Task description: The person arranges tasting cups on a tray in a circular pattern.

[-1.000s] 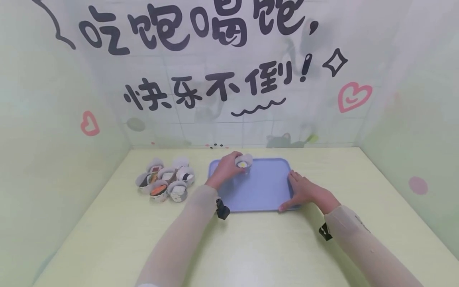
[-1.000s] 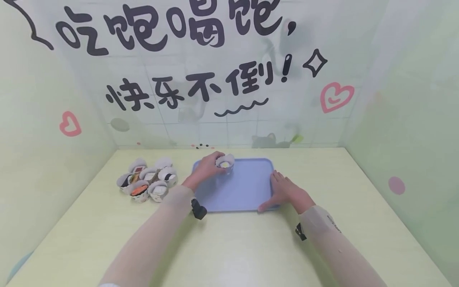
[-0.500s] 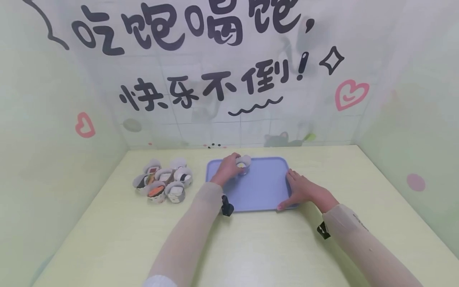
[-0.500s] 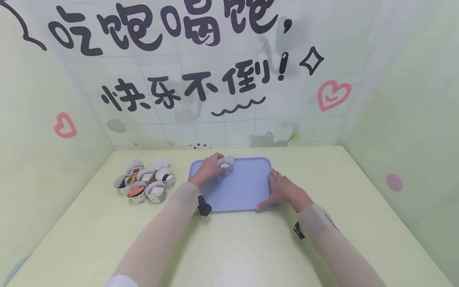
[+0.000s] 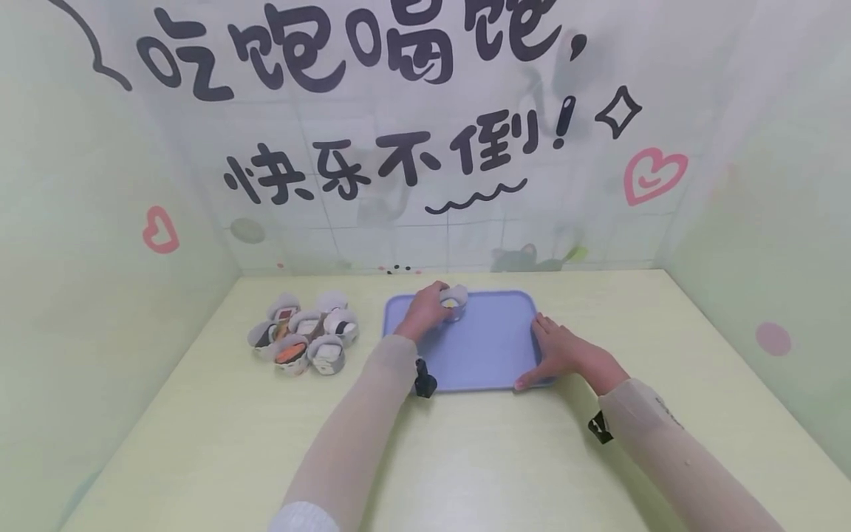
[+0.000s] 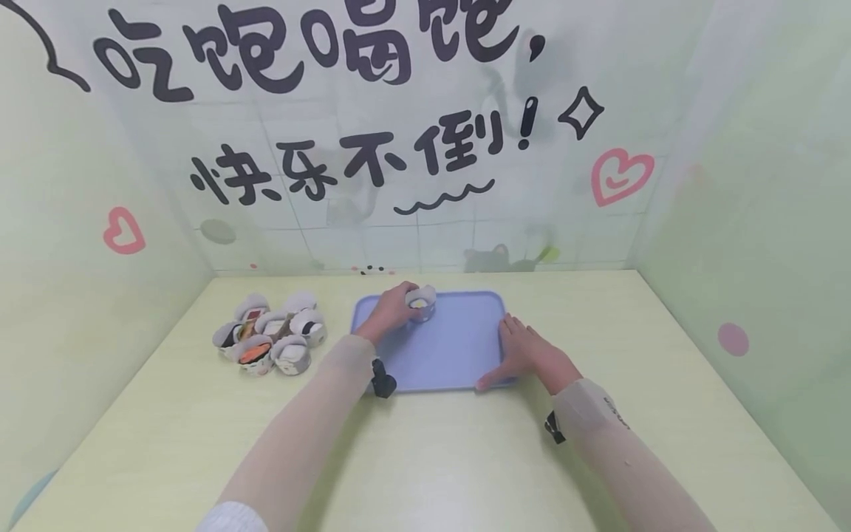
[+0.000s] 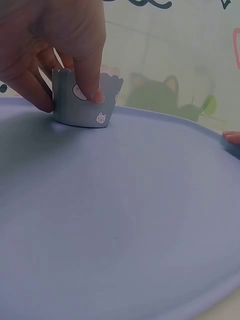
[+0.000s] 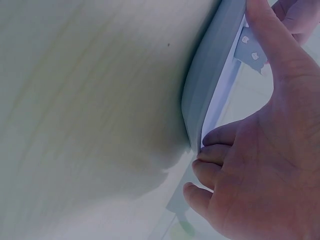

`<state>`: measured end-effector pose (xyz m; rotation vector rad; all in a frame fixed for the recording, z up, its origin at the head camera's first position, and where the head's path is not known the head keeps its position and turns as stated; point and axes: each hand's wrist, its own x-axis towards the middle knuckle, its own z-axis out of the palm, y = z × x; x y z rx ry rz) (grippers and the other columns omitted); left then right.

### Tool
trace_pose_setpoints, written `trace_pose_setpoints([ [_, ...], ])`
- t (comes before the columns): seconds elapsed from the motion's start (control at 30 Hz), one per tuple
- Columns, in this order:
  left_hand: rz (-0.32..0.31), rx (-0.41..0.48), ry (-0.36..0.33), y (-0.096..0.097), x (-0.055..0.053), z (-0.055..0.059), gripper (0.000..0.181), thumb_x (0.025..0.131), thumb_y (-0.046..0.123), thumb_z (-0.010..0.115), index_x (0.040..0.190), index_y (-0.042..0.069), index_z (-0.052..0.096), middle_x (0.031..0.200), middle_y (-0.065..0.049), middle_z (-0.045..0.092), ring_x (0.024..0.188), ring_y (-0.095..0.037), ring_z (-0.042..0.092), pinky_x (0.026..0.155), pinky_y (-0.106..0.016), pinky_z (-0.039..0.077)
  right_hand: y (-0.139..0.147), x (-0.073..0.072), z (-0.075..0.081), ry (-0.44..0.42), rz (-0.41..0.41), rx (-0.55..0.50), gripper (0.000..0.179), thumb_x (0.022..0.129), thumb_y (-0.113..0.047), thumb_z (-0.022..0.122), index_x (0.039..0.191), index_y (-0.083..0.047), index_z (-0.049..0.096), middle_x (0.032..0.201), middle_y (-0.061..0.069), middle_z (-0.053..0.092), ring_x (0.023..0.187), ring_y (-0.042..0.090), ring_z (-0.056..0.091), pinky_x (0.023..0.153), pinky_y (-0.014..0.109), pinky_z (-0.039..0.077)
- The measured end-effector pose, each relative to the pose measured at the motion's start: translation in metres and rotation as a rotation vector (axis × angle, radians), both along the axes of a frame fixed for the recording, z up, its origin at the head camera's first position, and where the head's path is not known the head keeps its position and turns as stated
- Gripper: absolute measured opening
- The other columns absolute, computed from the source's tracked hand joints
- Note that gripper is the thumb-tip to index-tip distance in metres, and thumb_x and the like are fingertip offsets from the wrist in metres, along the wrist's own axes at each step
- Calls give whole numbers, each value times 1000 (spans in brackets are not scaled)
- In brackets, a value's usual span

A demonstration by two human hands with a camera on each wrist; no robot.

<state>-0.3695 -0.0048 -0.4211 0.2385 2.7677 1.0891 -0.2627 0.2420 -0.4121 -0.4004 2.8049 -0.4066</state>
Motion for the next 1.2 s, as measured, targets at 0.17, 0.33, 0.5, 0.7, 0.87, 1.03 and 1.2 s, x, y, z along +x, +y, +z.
trace_pose_setpoints([
  [0.17,12,-10,7,3,-2,-2,63,87,9,74,144,8,48,141,-14,58,124,-32,57,109,-46,47,-1,0,-1,3,1,8,134,67,-59,85,149,20,15,157,42,11,146,57,15,121,65,18],
  [0.33,12,-16,26,7,-3,-1,65,87,9,74,145,8,47,141,-15,57,124,-31,57,108,-45,48,0,1,-2,10,-4,11,134,67,-59,85,149,20,15,157,42,12,146,58,16,121,65,19],
  [0.5,2,-8,47,8,-1,-1,66,86,10,76,145,5,46,141,-16,57,125,-33,57,109,-46,47,-1,3,-2,2,-4,9,133,68,-59,84,149,21,15,157,41,12,147,57,16,121,65,19],
  [0.7,-6,19,68,6,-1,0,84,82,10,80,153,6,35,147,-20,49,135,-35,48,117,-46,39,0,3,-2,3,-5,6,133,68,-59,85,149,20,15,157,41,11,147,56,15,121,65,18],
  [0.87,11,25,68,-4,3,6,90,79,13,83,154,7,33,152,-19,44,141,-34,43,120,-47,35,-2,2,-2,-3,1,18,134,68,-59,84,149,21,14,157,42,10,147,57,14,121,65,18],
  [1.03,-5,28,96,-19,12,24,88,80,20,83,153,7,35,157,-17,40,145,-34,39,121,-47,33,-3,2,4,7,5,18,133,68,-58,84,148,22,14,156,43,11,146,58,14,120,66,19],
  [1.2,-46,37,103,-40,29,40,83,83,24,80,153,7,37,157,-15,41,138,-34,48,115,-47,42,-7,3,6,-1,16,24,132,68,-56,85,147,22,14,155,44,11,146,58,14,120,66,19],
])
